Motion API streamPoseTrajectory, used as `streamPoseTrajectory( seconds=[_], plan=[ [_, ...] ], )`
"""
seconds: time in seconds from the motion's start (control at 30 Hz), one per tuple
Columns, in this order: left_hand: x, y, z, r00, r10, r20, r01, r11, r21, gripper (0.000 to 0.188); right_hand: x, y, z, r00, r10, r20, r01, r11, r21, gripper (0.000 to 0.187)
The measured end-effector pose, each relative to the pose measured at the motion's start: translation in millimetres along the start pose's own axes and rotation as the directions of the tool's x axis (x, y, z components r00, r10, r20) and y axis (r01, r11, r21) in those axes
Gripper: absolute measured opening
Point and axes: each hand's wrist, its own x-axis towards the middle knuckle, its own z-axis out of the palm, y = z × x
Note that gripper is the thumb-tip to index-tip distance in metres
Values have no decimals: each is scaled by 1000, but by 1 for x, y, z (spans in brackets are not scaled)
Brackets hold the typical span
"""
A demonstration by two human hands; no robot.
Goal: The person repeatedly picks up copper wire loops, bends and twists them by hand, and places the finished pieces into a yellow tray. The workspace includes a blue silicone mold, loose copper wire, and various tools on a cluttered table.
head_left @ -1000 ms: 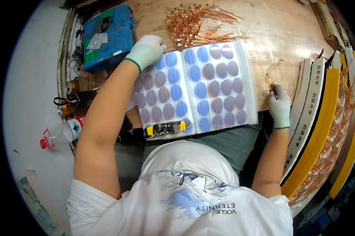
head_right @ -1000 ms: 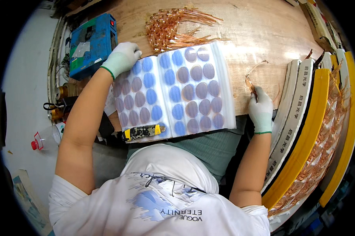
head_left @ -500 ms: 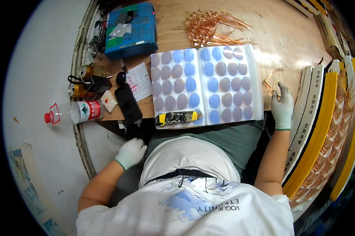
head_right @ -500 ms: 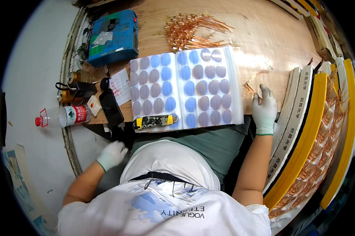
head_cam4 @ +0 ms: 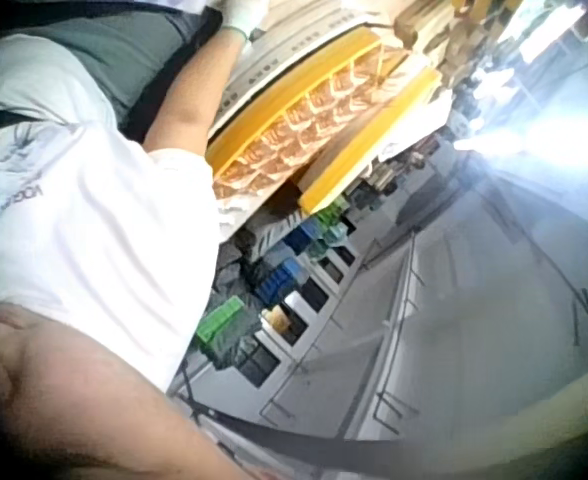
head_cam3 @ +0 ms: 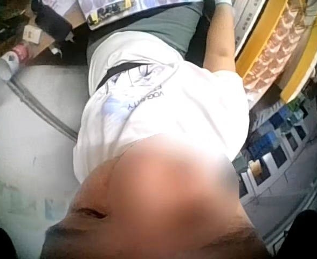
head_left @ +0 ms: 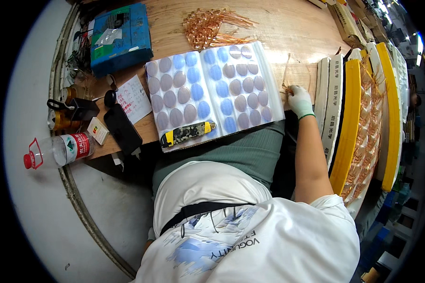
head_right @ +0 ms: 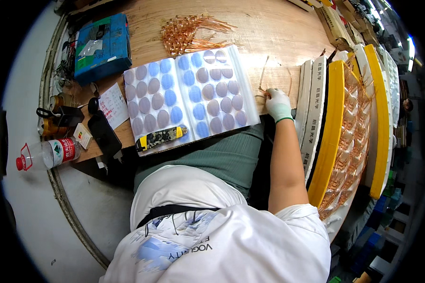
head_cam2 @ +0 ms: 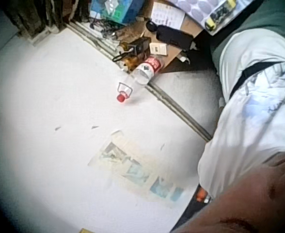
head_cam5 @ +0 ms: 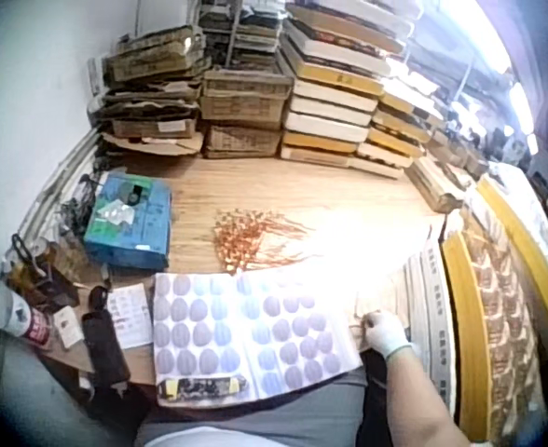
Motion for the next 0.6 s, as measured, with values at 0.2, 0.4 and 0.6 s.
streamPoseTrajectory(
  seconds=[0.2, 0.4, 0.6],
  plan=[
    [2, 29, -11, 998, 8, -68, -19, 985, -171, 41, -2, -26, -30, 999, 6, 32, -2, 994, -107, 39],
    [-3, 31, 9, 996, -8, -92, -16, 966, -257, 41, -19, -138, -62, 898, -310, -313, 329, 944, 8, 39],
    [-13, 34, 22, 992, -11, -127, -27, 954, -297, 42, -23, -303, -45, 709, -649, -277, 694, 570, 440, 47]
  ],
)
